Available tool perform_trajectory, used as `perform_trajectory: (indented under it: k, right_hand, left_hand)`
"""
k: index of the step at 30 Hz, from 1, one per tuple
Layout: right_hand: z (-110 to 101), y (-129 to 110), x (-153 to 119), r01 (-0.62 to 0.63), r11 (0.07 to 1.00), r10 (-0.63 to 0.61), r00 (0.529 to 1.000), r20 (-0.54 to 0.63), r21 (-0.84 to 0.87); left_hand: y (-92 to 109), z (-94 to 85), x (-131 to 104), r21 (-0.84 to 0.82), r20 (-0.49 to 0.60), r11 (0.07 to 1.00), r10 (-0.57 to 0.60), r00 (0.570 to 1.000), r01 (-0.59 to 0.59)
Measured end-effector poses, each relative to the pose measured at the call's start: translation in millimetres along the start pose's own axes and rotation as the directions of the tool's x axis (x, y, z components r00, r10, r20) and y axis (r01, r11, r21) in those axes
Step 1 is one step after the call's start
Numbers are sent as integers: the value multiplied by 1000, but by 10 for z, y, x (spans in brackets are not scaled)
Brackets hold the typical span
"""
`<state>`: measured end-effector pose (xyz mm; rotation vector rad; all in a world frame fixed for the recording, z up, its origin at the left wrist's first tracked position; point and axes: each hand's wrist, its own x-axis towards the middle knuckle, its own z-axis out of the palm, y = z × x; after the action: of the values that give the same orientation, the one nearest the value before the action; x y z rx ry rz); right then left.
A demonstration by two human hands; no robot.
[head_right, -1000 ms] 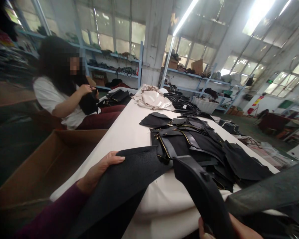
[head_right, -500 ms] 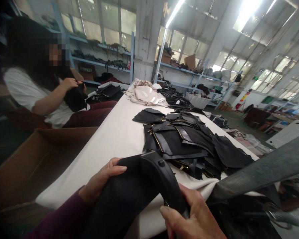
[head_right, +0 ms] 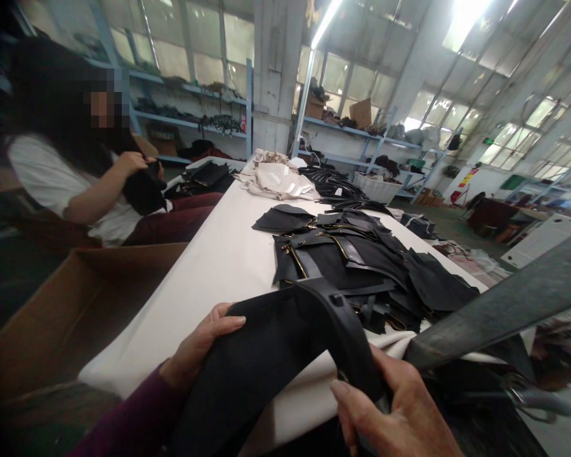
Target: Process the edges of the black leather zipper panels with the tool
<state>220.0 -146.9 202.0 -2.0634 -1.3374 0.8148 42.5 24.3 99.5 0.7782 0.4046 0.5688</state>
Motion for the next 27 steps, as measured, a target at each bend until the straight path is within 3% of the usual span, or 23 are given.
perform_trajectory:
  k: [3, 10, 15, 22, 27]
  right_hand:
    - [104, -47, 40, -41, 996, 34, 995, 91, 76]
    - [187, -33, 150, 45, 988, -57, 995, 76, 150]
    - [175, -1, 88, -63, 992, 51, 992, 118, 106]
    - [36, 46, 221, 57, 987, -46, 996, -74, 150]
    - [-87, 197, 61, 13, 995, -5, 997, -74, 104]
  left_hand:
    - [-28, 46, 4, 29, 30, 1000, -9, 1000, 8]
    - [-61, 45, 22, 58, -14, 998, -2, 1000, 3]
    - [-87, 72, 42, 58, 44, 998, -5, 999, 2]
    - [-182, 53, 43, 20, 21, 1000, -22, 1000, 22]
    - [-3, -18, 48, -14, -37, 1000, -9, 999, 8]
